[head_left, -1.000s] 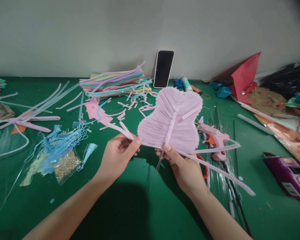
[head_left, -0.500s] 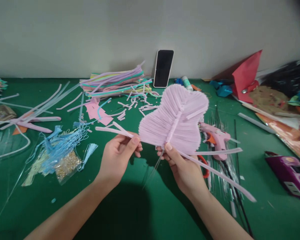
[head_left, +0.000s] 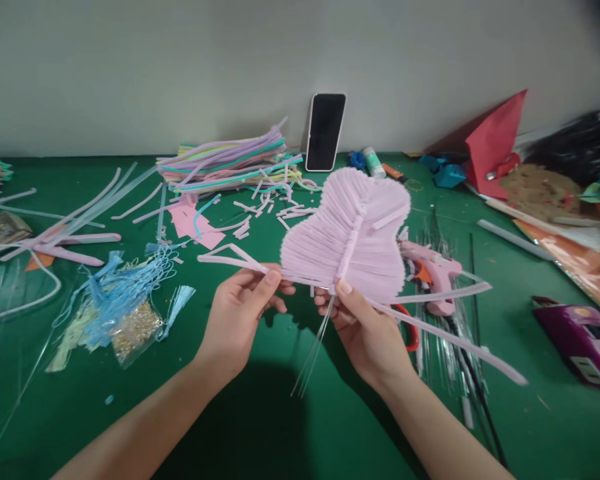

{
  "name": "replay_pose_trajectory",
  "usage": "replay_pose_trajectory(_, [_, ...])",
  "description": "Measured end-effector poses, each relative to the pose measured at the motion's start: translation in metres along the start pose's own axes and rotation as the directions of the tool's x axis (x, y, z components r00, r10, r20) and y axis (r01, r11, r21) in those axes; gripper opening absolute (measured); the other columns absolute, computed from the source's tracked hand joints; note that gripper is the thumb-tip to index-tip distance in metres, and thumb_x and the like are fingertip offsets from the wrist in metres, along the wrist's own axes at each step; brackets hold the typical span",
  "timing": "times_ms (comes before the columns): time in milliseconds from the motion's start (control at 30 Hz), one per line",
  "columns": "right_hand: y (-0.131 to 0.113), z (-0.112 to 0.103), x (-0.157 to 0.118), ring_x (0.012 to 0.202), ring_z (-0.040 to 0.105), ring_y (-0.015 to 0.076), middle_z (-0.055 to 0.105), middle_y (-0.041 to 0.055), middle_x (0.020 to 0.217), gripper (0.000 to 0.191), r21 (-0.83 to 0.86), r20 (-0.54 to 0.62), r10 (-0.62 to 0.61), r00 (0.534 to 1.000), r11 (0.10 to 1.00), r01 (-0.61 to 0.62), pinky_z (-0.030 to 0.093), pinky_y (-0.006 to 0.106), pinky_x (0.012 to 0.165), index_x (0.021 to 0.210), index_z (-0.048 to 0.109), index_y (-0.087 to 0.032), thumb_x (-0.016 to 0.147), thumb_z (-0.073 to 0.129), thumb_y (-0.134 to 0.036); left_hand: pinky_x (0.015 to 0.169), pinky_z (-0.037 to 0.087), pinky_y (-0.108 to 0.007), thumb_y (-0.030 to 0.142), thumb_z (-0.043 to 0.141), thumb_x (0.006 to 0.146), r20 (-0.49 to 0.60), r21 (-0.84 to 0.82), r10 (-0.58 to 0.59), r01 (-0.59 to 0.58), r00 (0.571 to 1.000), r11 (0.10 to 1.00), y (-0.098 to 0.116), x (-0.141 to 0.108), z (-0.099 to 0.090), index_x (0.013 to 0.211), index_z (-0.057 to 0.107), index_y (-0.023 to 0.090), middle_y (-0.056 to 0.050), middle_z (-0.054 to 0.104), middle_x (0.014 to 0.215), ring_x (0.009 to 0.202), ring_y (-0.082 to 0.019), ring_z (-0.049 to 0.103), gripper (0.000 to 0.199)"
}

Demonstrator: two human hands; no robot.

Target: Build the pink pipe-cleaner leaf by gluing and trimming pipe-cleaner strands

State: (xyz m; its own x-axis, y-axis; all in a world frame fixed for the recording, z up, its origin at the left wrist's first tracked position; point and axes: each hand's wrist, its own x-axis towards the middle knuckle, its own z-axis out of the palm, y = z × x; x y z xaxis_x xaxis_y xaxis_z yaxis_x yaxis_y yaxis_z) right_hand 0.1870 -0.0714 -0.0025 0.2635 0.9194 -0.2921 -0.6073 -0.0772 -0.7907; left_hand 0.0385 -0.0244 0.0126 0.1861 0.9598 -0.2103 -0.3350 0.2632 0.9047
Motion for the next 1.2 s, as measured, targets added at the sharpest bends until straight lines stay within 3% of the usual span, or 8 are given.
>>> replay_pose_trajectory(200, [0.003,-0.002,0.001,0.067,0.068,0.0155,0.072,-0.0007,0.073,0.018,-0.049,-0.019,-0.062,0.998,0.997,0.061,0.056,0.026,0.061,0.077,0.075,-0.022,0.067,0.083,-0.036,0.057,0.056,-0.02,0.023,0.076,0.075,0.032,-0.092,-0.141,0.143,0.99,0.985,0.004,0.002,0.003,0.087,0.07,0.014,-0.003,0.072,0.077,0.071,-0.013,0.068,0.017])
replay_pose_trajectory(400, [0.008,-0.008,0.001,0.071,0.066,0.0169,0.072,-0.0002,0.071,0.016,-0.232,-0.002,-0.132,0.991,0.964,0.128,0.054,0.033,0.077,0.073,0.073,-0.022,0.071,0.08,-0.035,0.059,0.055,-0.02,0.023,0.081,0.071,0.108,0.056,-0.185,0.18,0.977,0.982,0.007,0.003,0.001,0.079,0.067,0.011,-0.002,0.071,0.07,0.066,-0.013,0.069,0.02])
replay_pose_trajectory(500, [0.009,-0.009,0.001,0.074,0.066,0.0189,0.073,0.0,0.074,0.018,-0.247,-0.001,-0.134,0.991,0.96,0.13,0.053,0.039,0.082,0.075,0.072,-0.022,0.071,0.08,-0.037,0.061,0.055,-0.018,0.023,0.082,0.07,0.136,0.113,-0.189,0.175,0.972,0.978,0.005,0.002,0.001,0.075,0.067,0.009,-0.002,0.071,0.068,0.064,-0.011,0.068,0.02])
replay_pose_trajectory(633, [0.009,-0.01,0.001,0.075,0.067,0.021,0.073,0.0013,0.074,0.019,-0.286,0.009,-0.129,0.992,0.95,0.126,0.053,0.041,0.081,0.074,0.072,-0.022,0.071,0.079,-0.039,0.066,0.057,-0.018,0.019,0.082,0.07,0.11,0.018,-0.175,0.174,0.978,0.985,0.004,0.001,0.003,0.086,0.065,0.011,-0.001,0.073,0.074,0.07,-0.01,0.069,0.025])
replay_pose_trajectory(833, [0.009,-0.009,-0.002,0.079,0.067,0.0205,0.074,0.0018,0.078,0.016,-0.34,0.014,-0.15,0.989,0.929,0.145,0.052,0.038,0.082,0.074,0.073,-0.023,0.075,0.076,-0.038,0.071,0.057,-0.02,0.019,0.085,0.066,0.061,-0.142,-0.283,0.289,0.957,0.947,-0.001,0.001,0.005,0.094,0.062,0.012,-0.002,0.073,0.076,0.073,-0.011,0.069,0.037])
replay_pose_trajectory(933, [0.01,-0.009,-0.002,0.077,0.066,0.0187,0.073,0.0007,0.076,0.015,-0.364,0.023,-0.179,0.984,0.915,0.175,0.051,0.036,0.081,0.073,0.072,-0.022,0.077,0.075,-0.037,0.069,0.057,-0.021,0.027,0.082,0.071,0.085,-0.082,-0.294,0.301,0.952,0.95,-0.001,-0.002,0.005,0.091,0.066,0.012,-0.003,0.073,0.081,0.074,-0.012,0.068,0.03])
replay_pose_trajectory(1067, [0.011,-0.01,-0.002,0.077,0.066,0.0186,0.072,0.0,0.077,0.014,-0.38,0.035,-0.18,0.983,0.907,0.18,0.051,0.035,0.081,0.075,0.072,-0.023,0.078,0.074,-0.037,0.057,0.052,-0.02,0.032,0.08,0.073,0.107,0.074,-0.318,0.312,0.942,0.947,0.001,-0.003,0.006,0.087,0.069,0.012,-0.002,0.068,0.077,0.07,-0.012,0.063,0.027])
replay_pose_trajectory(1200, [0.012,-0.011,-0.003,0.079,0.066,0.0192,0.072,0.0009,0.079,0.016,-0.394,0.045,-0.161,0.986,0.904,0.166,0.051,0.036,0.082,0.074,0.072,-0.023,0.079,0.073,-0.038,0.058,0.05,-0.022,0.032,0.079,0.072,0.091,0.115,-0.294,0.284,0.951,0.952,0.001,-0.003,0.005,0.085,0.071,0.014,-0.002,0.066,0.073,0.071,-0.013,0.06,0.024])
